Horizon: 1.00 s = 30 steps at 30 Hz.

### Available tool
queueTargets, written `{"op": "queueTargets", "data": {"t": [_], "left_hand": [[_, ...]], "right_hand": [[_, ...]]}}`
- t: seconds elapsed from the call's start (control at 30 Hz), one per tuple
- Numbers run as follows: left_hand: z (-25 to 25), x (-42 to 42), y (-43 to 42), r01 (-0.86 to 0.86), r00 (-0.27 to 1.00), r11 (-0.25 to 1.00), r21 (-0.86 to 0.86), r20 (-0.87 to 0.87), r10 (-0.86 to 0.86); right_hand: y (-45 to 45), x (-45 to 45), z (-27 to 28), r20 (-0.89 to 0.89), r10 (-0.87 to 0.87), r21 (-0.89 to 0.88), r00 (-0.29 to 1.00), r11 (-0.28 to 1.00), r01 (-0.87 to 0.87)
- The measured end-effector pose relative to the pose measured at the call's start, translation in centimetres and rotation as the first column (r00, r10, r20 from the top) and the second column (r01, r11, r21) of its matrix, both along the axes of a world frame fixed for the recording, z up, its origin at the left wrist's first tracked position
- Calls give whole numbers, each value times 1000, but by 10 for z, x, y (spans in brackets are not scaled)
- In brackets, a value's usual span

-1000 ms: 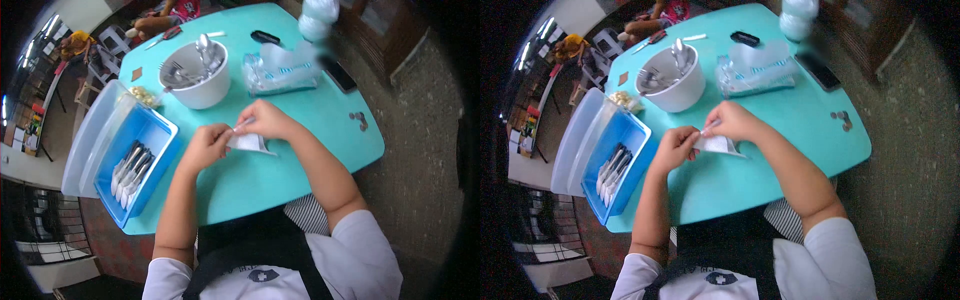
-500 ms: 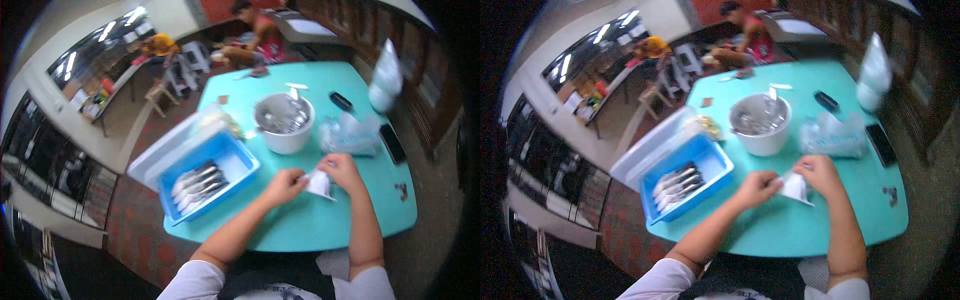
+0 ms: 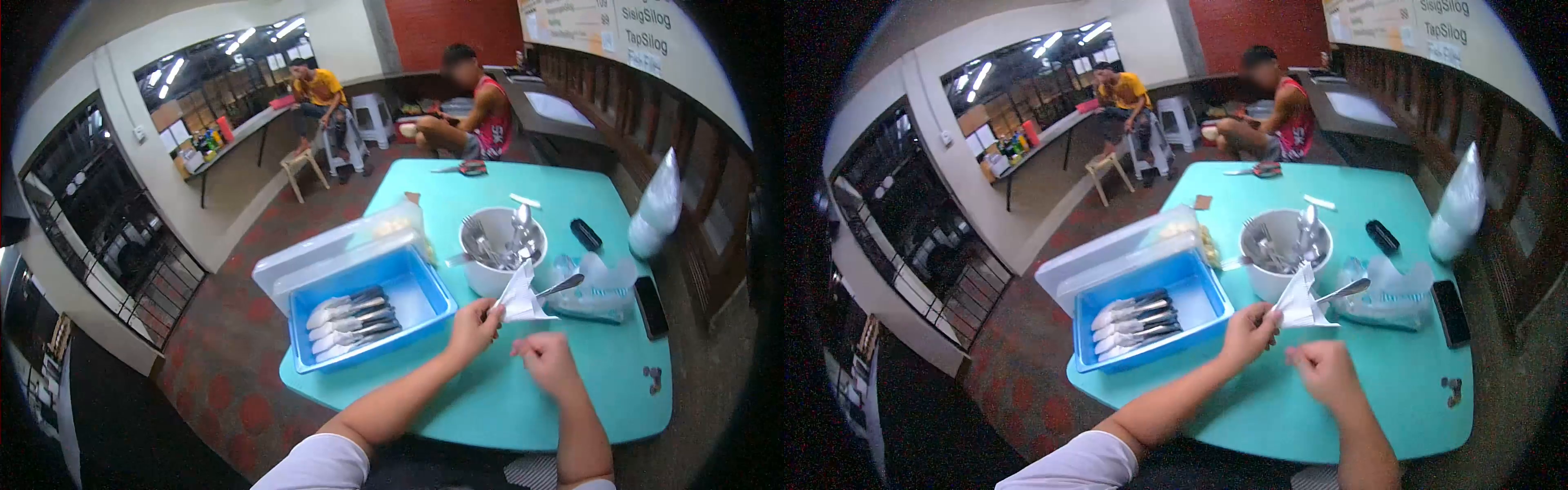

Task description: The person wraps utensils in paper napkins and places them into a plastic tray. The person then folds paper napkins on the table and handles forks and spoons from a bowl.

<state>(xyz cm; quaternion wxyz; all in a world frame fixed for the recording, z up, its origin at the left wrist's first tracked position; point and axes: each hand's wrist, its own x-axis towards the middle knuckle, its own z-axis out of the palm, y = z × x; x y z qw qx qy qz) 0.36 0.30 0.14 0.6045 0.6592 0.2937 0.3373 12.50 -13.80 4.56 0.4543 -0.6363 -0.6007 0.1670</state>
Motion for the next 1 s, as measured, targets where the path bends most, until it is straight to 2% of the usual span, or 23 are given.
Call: {"op": "queueTargets", "data": {"t": [0.03, 0.13, 0.23, 0.33, 0.43, 0.53, 0.63, 0.73, 0.83, 0.97, 1.0], "left_hand": [[1, -1, 1, 2, 1000, 1000, -19, 24, -2], [-3, 2, 1, 13, 996, 995, -99, 93, -3], [-6, 5, 0, 49, 987, 991, -124, 155, -29], [-15, 6, -5, 83, 977, 981, -174, 208, -46], [-8, 12, -23, 69, 963, 966, -249, 270, 1], [-14, 16, -27, 62, 957, 977, -204, 289, 0], [-19, 15, -25, 101, 969, 984, -146, 237, -64], [-15, 17, -30, 57, 980, 991, -122, 195, -33], [-17, 18, -30, -5, 995, 999, 49, 101, 0], [-21, 16, -27, 0, 996, 952, 305, -86, 27], [-18, 16, -29, -19, 998, 949, 314, -58, 39]], "right_hand": [[4, -10, -1, 17, -29, 30, 999, 999, 29], [5, -10, 1, -24, -85, -114, 996, 990, 81], [12, -3, -23, -185, -118, -274, 976, 960, 64], [24, 2, -60, -446, -85, -321, 891, 944, -71], [29, -9, -66, -609, -108, -299, 786, 949, -101], [36, -16, -79, -815, -57, -133, 576, 987, -90], [39, -21, -81, -919, -32, -53, 394, 998, -41], [43, -13, -98, -948, -26, -22, 318, 1000, 17], [40, -17, -90, -959, -51, -29, 278, 996, 80], [40, -18, -89, -949, -14, 7, 315, 998, 65], [39, -17, -90, -947, -10, 14, 323, 997, 72]]}}
